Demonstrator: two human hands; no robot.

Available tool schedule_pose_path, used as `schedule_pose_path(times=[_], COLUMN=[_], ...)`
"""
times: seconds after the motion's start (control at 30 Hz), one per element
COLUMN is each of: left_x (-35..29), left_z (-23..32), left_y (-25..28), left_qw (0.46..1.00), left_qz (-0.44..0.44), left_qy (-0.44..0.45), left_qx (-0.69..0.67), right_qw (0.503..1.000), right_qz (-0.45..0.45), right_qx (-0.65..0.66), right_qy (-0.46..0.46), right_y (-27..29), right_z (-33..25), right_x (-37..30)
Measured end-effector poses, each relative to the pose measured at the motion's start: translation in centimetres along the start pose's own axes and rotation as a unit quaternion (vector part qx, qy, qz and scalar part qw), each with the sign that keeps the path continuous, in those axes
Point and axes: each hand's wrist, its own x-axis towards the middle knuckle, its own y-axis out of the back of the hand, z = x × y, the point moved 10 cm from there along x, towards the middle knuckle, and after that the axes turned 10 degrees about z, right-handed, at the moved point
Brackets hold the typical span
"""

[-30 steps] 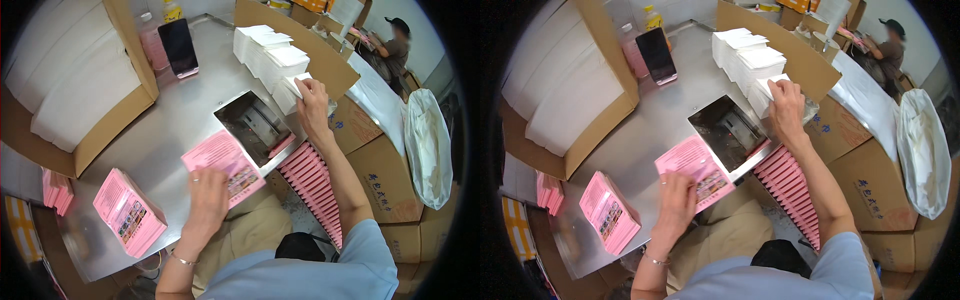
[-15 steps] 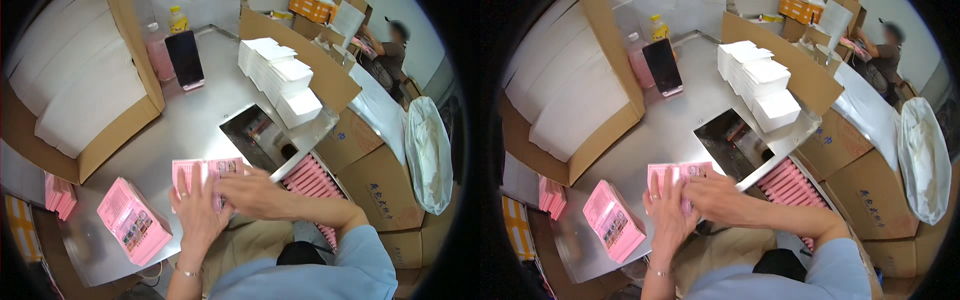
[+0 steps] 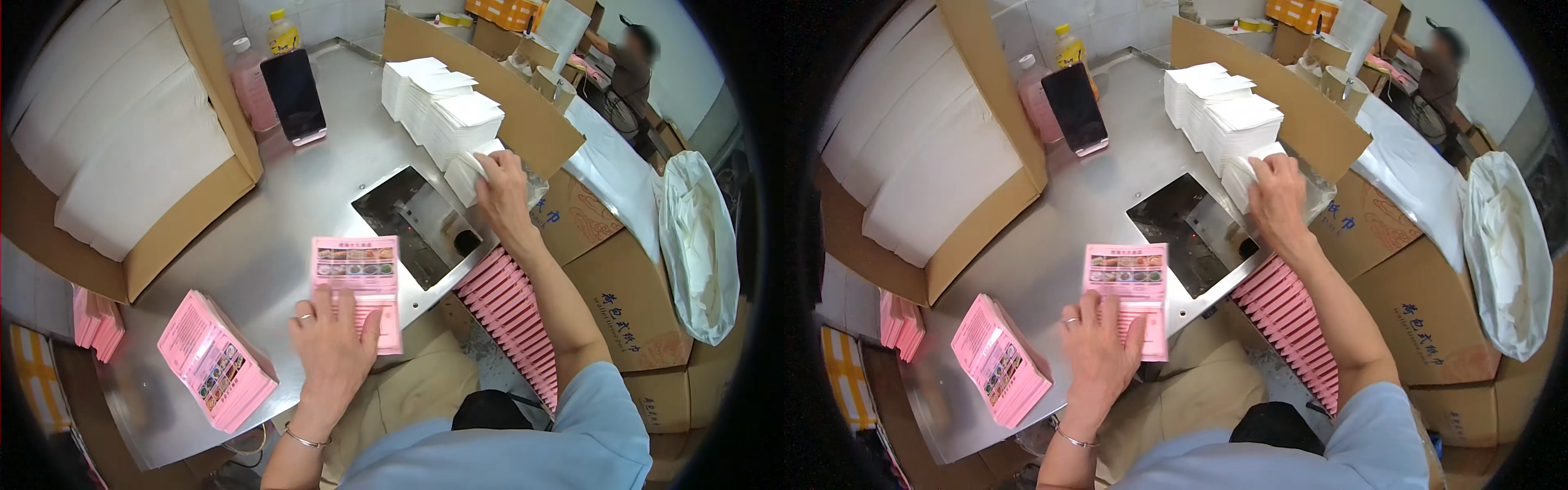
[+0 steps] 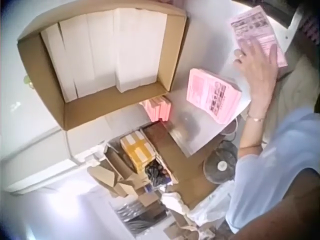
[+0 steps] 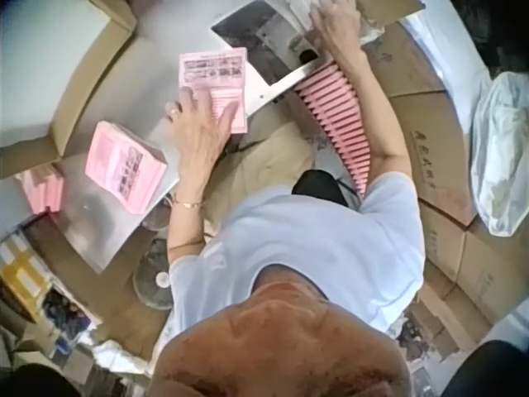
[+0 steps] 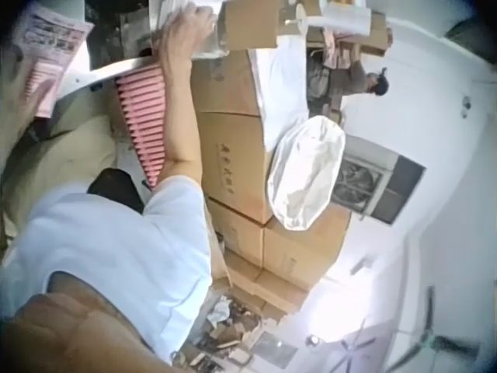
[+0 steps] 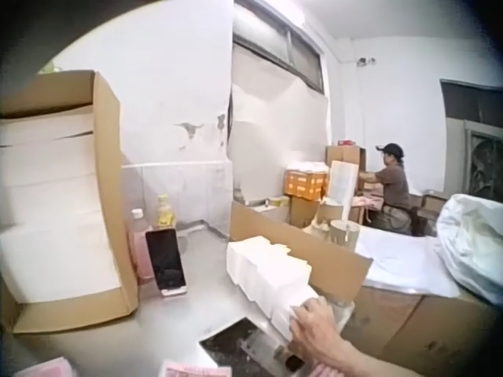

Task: Folding pink paper sheets and placing them into a machine and then into a box.

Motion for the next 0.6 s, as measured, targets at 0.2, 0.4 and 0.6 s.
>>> schedule_pose_path(times=[0.2, 0.4, 0.6], left_x=[-0.1, 1.1, -0.9], left_z=[-1.4, 1.5, -1.2], left_y=[0.2, 1.4, 4.0], left_qw=[0.985, 0.993, 0.987], left_qz=[-0.003, -0.010, 0.003], left_qy=[0.036, -0.018, -0.009], left_qx=[-0.171, -0.118, -0.159], right_qw=[0.942, 0.947, 0.940], right_qz=[-0.193, -0.153, -0.320], right_qx=[0.128, 0.131, 0.113], right_qy=[0.242, 0.249, -0.046], right_y=[-0.1, -5.1, -10.5], right_z=[-18.6, -19.7, -8.3], right_x=[-8.5, -7.7, -6.0])
